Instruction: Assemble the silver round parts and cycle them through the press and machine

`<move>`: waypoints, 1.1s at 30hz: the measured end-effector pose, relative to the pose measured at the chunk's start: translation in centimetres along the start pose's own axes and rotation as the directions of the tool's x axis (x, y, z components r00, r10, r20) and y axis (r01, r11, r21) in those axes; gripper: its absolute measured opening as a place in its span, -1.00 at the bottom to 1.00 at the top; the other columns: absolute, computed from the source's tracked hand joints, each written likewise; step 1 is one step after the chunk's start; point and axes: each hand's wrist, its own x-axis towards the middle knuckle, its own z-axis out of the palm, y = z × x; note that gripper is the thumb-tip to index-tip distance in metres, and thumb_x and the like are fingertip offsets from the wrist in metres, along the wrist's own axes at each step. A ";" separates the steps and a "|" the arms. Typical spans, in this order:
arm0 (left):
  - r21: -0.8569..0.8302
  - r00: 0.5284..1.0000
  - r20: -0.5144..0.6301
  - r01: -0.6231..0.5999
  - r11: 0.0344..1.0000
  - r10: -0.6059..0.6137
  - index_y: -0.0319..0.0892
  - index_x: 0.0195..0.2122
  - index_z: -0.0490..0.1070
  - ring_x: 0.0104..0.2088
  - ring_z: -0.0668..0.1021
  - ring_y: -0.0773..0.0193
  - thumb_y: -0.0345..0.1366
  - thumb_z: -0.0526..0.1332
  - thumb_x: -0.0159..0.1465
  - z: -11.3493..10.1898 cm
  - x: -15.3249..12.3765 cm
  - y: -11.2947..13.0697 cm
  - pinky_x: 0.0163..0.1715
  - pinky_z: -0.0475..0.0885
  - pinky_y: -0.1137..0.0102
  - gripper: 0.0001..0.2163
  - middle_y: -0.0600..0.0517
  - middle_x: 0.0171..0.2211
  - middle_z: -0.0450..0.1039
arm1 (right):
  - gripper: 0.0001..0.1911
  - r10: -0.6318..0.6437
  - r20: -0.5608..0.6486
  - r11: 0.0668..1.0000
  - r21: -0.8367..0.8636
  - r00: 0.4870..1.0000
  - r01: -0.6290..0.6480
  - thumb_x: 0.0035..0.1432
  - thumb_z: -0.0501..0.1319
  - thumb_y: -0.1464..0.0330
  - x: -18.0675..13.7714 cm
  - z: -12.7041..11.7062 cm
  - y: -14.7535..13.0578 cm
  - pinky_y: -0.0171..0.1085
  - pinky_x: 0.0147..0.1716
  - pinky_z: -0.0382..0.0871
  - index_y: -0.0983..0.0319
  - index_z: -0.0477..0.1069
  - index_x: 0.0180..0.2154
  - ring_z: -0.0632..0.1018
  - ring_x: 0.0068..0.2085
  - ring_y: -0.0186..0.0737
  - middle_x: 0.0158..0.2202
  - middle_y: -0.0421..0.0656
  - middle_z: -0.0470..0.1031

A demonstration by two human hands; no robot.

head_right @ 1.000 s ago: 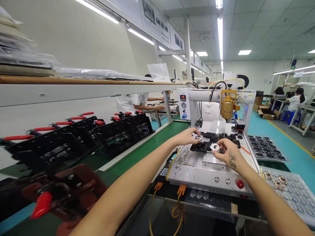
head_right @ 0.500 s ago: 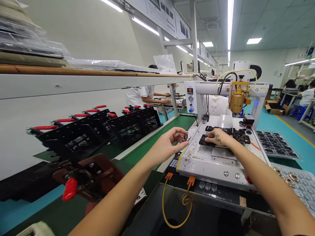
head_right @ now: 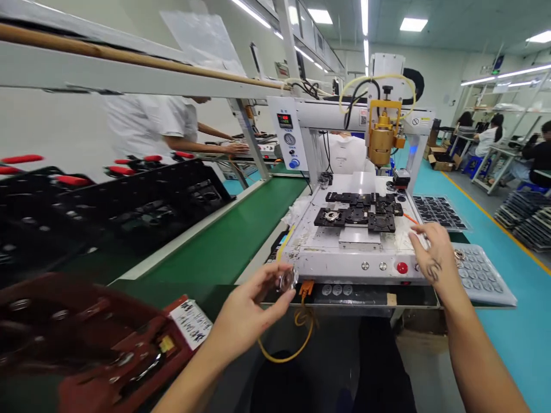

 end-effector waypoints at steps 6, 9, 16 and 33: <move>0.053 0.927 0.374 -0.051 0.997 0.027 -0.09 -0.02 0.51 0.02 0.67 0.04 -0.33 0.39 0.20 7.8 -1.5 -6.8 0.11 0.56 0.17 -0.70 -0.06 0.03 0.66 | -0.44 0.188 -0.160 0.969 -0.132 0.969 -0.210 0.29 0.27 -0.19 -9.3 -1.2 5.6 0.08 0.00 0.37 0.19 0.44 -0.26 0.50 -0.12 0.11 -0.26 -0.05 0.49; 0.103 0.915 0.387 -0.164 0.981 0.113 -0.10 -0.10 0.50 0.26 0.56 -0.08 -0.44 0.40 0.14 10.7 -0.9 -9.5 0.29 0.45 0.05 -0.70 -0.14 0.22 0.56 | -0.56 0.134 -0.182 0.987 -0.067 0.974 -0.148 0.32 0.34 -0.06 -10.4 0.1 3.5 0.07 0.00 0.38 0.19 0.43 -0.22 0.49 -0.13 0.07 -0.24 -0.05 0.48; 0.135 0.870 0.457 -0.275 0.952 0.187 -0.10 0.02 0.47 0.44 0.40 -0.10 -0.43 0.42 0.17 11.5 -3.3 -11.4 0.50 0.19 -0.10 -0.61 -0.17 0.38 0.43 | -0.84 -0.160 0.330 0.957 0.284 0.930 0.063 0.52 0.16 0.36 -15.9 5.3 -4.5 -0.14 -0.13 0.57 0.14 0.51 -0.13 0.63 -0.17 -0.08 -0.20 -0.08 0.60; 0.178 0.853 0.482 -0.316 0.932 0.197 -0.13 0.15 0.43 0.47 0.35 -0.07 -0.45 0.38 0.19 11.5 -4.3 -11.2 0.51 0.21 -0.10 -0.52 -0.21 0.43 0.36 | -0.70 -0.243 0.505 0.970 0.152 0.828 0.192 0.56 0.12 0.37 -16.9 11.4 -5.0 -0.07 -0.09 0.59 0.28 0.50 0.18 0.59 -0.15 0.02 -0.15 0.01 0.53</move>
